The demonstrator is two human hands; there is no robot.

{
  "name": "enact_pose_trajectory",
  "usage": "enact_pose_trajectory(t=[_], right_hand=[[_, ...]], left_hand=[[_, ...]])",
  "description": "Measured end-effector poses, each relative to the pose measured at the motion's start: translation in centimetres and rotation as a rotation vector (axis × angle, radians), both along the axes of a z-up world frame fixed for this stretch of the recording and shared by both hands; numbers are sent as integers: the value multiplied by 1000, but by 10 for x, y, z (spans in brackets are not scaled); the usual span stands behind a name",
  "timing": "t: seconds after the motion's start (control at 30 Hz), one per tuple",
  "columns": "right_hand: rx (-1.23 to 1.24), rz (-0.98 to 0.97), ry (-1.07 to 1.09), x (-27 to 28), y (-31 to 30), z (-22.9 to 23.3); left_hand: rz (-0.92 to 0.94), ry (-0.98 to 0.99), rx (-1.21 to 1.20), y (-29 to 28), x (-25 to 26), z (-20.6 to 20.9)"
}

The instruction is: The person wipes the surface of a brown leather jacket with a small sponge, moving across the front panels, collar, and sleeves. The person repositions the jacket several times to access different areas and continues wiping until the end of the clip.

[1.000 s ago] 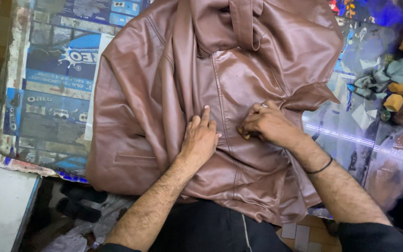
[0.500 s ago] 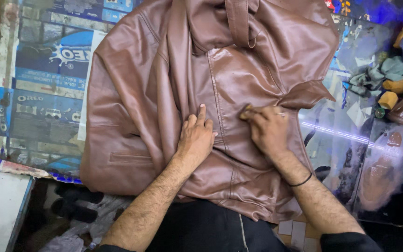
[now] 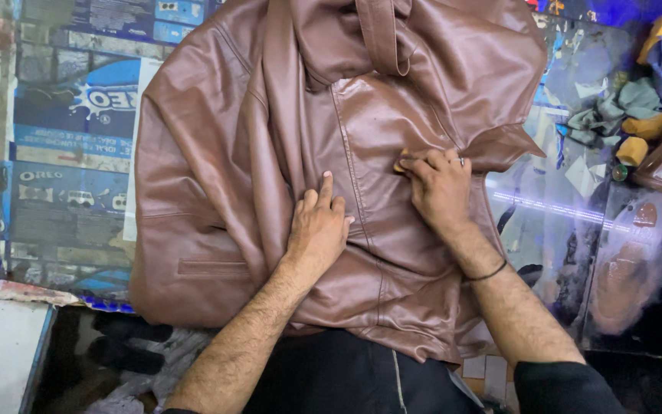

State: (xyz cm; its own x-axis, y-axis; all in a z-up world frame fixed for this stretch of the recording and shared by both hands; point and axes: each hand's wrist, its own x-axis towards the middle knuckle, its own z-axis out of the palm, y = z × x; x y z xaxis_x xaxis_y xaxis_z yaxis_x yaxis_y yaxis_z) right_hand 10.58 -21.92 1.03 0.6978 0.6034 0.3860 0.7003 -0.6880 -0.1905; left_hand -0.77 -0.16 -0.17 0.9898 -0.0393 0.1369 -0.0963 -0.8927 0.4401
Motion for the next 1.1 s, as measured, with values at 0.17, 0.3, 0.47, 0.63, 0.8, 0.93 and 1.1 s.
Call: enact_pose_trajectory(t=[0.17, 0.3, 0.47, 0.63, 0.8, 0.93, 1.1], right_hand=[[-106, 18, -10, -28, -27, 8], [-36, -275, -85, -38, -34, 4], [-140, -180, -114, -19, -17, -2], [-13, -103, -136, 6, -2, -9], [68, -183, -229, 27, 10, -7], [23, -86, -218, 34, 19, 0], [76, -244, -125, 7, 11, 10]], left_hand=[[-20, -8, 31, 3, 7, 7], [-57, -2, 114, 1, 3, 5], [-66, -48, 162, 0, 5, 3], [-78, -33, 136, 3, 6, 1], [-81, -19, 147, 1, 6, 2], [-94, -13, 145, 5, 8, 0], [-114, -14, 130, 7, 6, -2]])
